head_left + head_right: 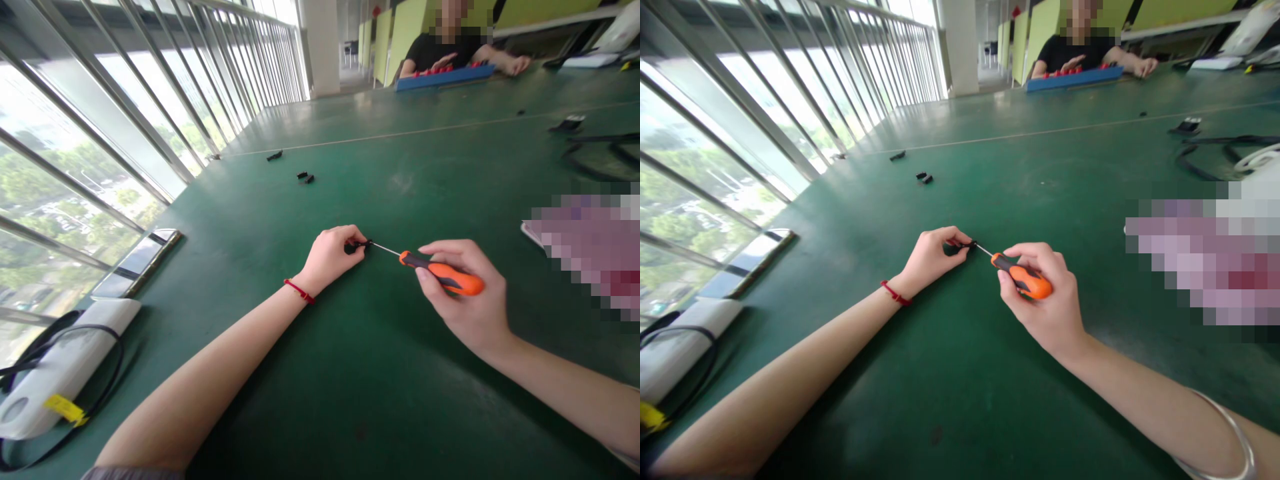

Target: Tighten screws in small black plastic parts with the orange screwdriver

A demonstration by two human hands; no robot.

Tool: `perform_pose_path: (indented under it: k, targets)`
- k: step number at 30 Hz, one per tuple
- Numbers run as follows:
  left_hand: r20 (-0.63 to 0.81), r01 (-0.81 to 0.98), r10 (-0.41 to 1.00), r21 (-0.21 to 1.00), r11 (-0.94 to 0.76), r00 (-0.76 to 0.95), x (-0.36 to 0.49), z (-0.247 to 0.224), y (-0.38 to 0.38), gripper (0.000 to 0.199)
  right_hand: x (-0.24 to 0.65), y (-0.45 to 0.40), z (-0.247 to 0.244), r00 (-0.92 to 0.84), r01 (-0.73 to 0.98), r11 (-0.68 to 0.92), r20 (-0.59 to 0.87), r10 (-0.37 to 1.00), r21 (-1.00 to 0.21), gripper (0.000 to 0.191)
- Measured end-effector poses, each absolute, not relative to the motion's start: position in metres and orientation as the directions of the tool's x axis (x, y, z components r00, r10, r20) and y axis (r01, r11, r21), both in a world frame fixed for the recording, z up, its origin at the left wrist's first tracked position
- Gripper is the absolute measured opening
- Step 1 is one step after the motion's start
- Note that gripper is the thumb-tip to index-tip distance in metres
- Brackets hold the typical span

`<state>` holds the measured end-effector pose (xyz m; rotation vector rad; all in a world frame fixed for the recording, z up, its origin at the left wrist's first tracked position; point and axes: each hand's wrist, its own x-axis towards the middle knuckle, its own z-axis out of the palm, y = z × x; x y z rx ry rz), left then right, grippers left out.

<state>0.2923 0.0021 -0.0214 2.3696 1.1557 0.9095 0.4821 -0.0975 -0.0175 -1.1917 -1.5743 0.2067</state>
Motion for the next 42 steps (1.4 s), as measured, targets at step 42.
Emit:
perform_pose_path:
  k: [42]
  targets:
    - [0.399, 0.753, 0.86, 0.444, -0.485, 0.319, 0.2923, -0.0223, 0.0013, 0.02, 0.4786, -0.0946, -0.017, 0.086, 0.521, 0.332, 0.436, 0.896, -0.786, 0.011]
